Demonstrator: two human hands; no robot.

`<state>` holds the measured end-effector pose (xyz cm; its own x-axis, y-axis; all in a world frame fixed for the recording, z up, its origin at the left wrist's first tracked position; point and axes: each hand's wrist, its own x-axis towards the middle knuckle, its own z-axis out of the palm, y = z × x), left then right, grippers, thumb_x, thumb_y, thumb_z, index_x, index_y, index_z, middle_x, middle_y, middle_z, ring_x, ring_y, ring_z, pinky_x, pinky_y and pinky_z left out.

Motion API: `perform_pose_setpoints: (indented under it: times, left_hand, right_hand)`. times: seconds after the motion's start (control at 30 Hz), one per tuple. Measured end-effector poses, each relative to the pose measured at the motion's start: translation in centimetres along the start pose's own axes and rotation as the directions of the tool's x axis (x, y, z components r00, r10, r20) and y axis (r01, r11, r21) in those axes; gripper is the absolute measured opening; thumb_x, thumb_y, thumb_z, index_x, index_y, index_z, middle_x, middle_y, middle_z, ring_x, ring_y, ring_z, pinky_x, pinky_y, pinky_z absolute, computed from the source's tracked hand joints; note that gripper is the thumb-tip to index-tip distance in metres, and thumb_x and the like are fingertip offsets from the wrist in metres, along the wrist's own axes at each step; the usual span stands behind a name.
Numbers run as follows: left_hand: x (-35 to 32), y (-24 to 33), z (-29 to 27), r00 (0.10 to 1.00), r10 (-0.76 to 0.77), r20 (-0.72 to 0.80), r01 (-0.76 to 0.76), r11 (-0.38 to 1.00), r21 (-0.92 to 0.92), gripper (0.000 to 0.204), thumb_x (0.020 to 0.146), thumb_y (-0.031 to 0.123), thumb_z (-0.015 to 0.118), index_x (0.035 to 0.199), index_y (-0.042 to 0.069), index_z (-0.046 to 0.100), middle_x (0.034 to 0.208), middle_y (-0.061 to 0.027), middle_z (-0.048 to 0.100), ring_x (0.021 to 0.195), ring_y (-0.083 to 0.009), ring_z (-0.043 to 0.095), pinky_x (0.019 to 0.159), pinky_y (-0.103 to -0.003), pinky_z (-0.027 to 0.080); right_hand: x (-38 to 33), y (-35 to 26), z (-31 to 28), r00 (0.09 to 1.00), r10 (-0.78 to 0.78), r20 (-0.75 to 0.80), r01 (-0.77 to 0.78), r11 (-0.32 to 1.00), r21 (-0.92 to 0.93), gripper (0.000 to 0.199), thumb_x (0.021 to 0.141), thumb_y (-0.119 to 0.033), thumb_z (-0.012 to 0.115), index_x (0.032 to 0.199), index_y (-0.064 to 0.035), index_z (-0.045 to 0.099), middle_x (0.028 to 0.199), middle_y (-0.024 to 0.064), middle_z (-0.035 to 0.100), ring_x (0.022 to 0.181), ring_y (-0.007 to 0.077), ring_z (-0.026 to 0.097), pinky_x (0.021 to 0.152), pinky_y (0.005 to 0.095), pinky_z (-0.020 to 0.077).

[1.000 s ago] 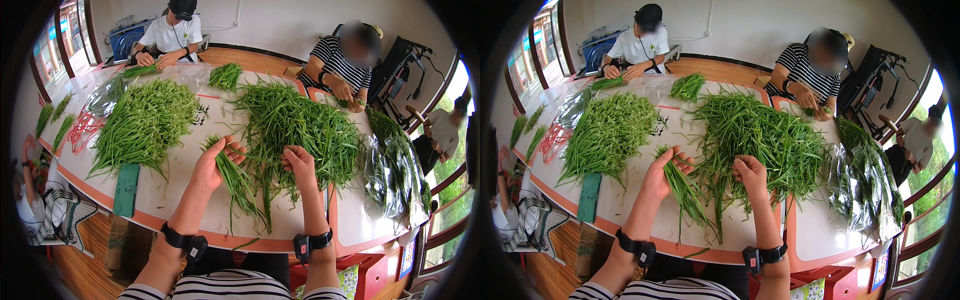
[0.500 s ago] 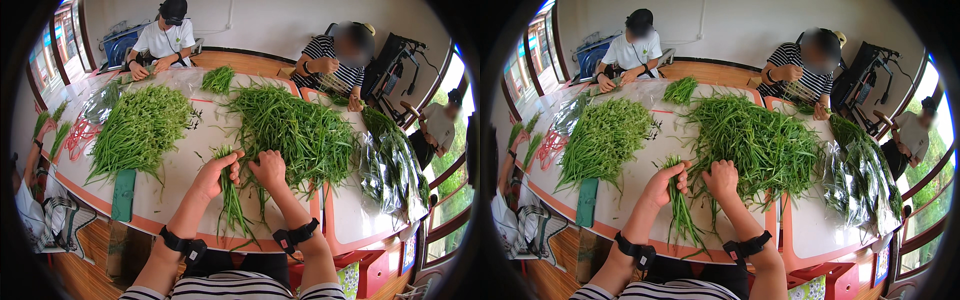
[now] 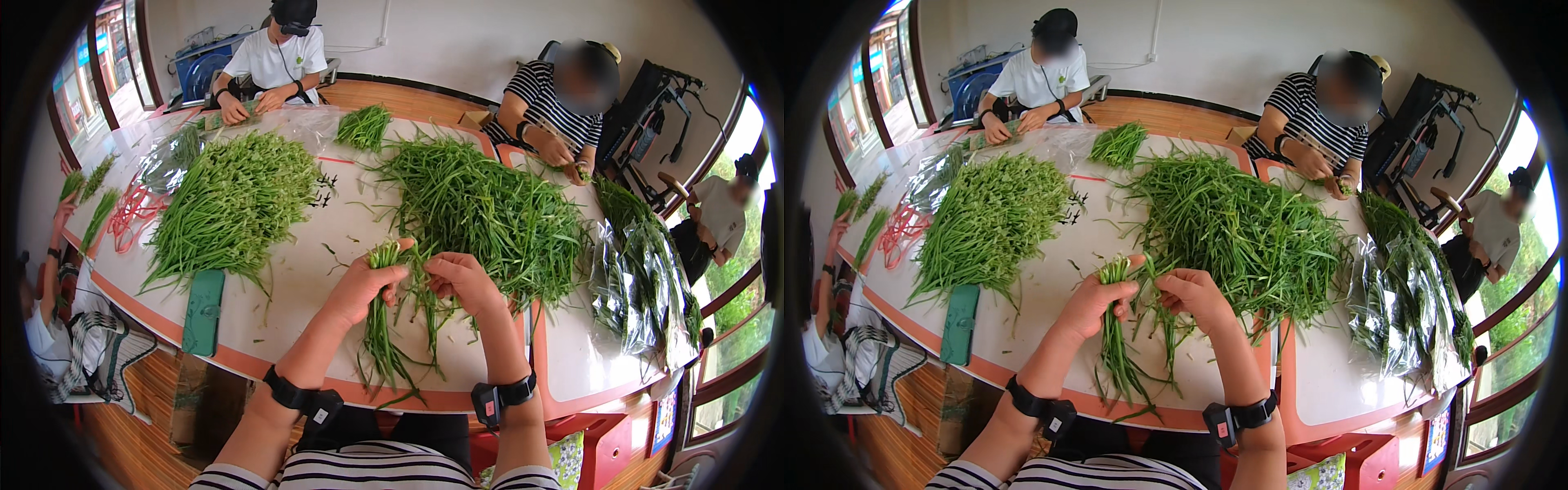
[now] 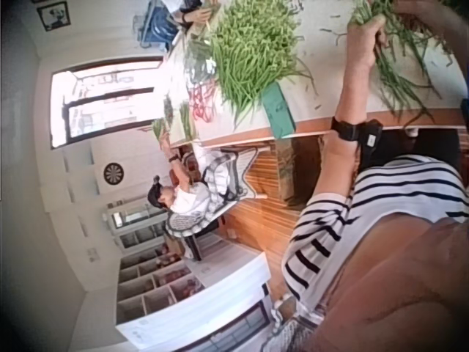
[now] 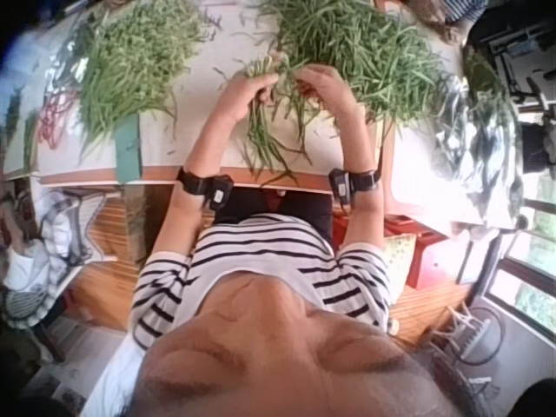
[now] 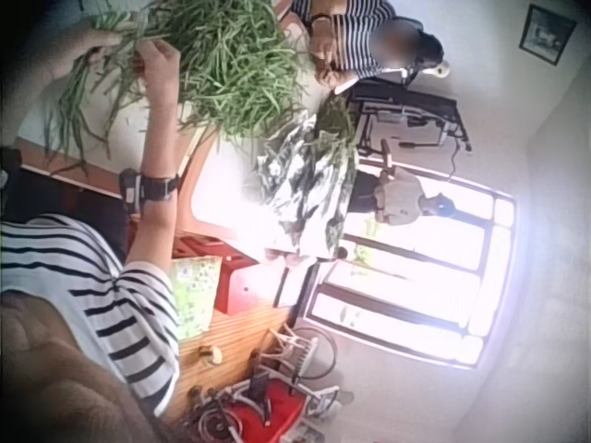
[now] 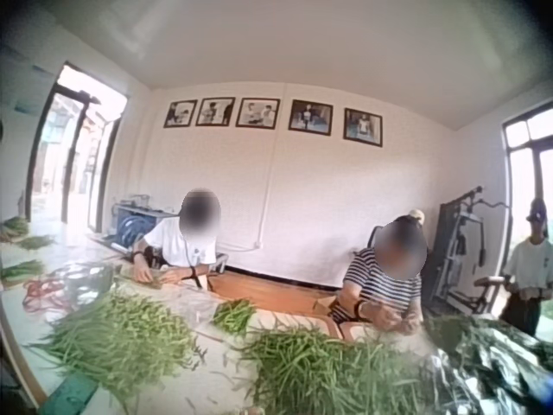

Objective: The person sorts through bunches of green leafy vegetables by hand, plucking individual stalks and placing them in a separate pile on the table.

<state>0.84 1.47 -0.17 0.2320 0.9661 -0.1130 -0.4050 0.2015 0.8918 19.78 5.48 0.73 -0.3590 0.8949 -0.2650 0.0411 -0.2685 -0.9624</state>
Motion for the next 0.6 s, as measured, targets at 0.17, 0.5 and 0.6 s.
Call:
perform_pose_setpoints:
  times: [0.17, 0.5, 0.6]
  left_hand:
    - [-0.1, -0.7, 1.0, 0.982, 0.165, -0.087, -0.113, 0.898, 0.424, 0.017, 0.084, 0.012, 0.058, 0.098, 0.004, 0.062, 0.063, 0.0033, 0.048, 0.047, -0.007, 0.043, 0.045, -0.024, 0.039]
    - [0.0, 0.1, 0.1, 0.992, -0.122, 0.017, 0.123, 0.984, -0.131, 0.022, 0.083, 0.02, 0.061, 0.099, 0.005, 0.059, 0.057, 0.0049, 0.041, 0.046, -0.0065, 0.038, 0.043, -0.024, 0.033]
    - [0.3, 0.1, -0.3, 0.992, -0.121, 0.035, 0.126, 0.966, -0.228, 0.023, 0.083, 0.021, 0.062, 0.101, 0.006, 0.057, 0.057, 0.0052, 0.041, 0.045, -0.0066, 0.037, 0.044, -0.024, 0.031]
  right_hand:
    - [-0.3, 0.3, 1.3, 0.988, 0.065, 0.14, -0.082, 0.989, 0.122, 0.027, 0.082, -0.028, 0.061, 0.09, -0.0024, 0.06, 0.073, 0.0044, 0.06, 0.062, 0.0106, 0.056, 0.055, 0.0231, 0.0456]
    - [0.9, 2.0, 2.0, 0.904, -0.361, 0.23, 0.39, 0.916, -0.093, 0.036, 0.086, -0.017, 0.055, 0.116, 0.0035, 0.05, 0.101, 0.0068, 0.059, 0.093, 0.0112, 0.053, 0.085, 0.0256, 0.0405]
    - [0.5, 2.1, 2.0, 0.917, -0.298, 0.265, 0.323, 0.945, -0.054, 0.026, 0.088, -0.014, 0.052, 0.106, 0.0042, 0.055, 0.091, 0.0056, 0.06, 0.084, 0.0096, 0.054, 0.077, 0.0244, 0.0434]
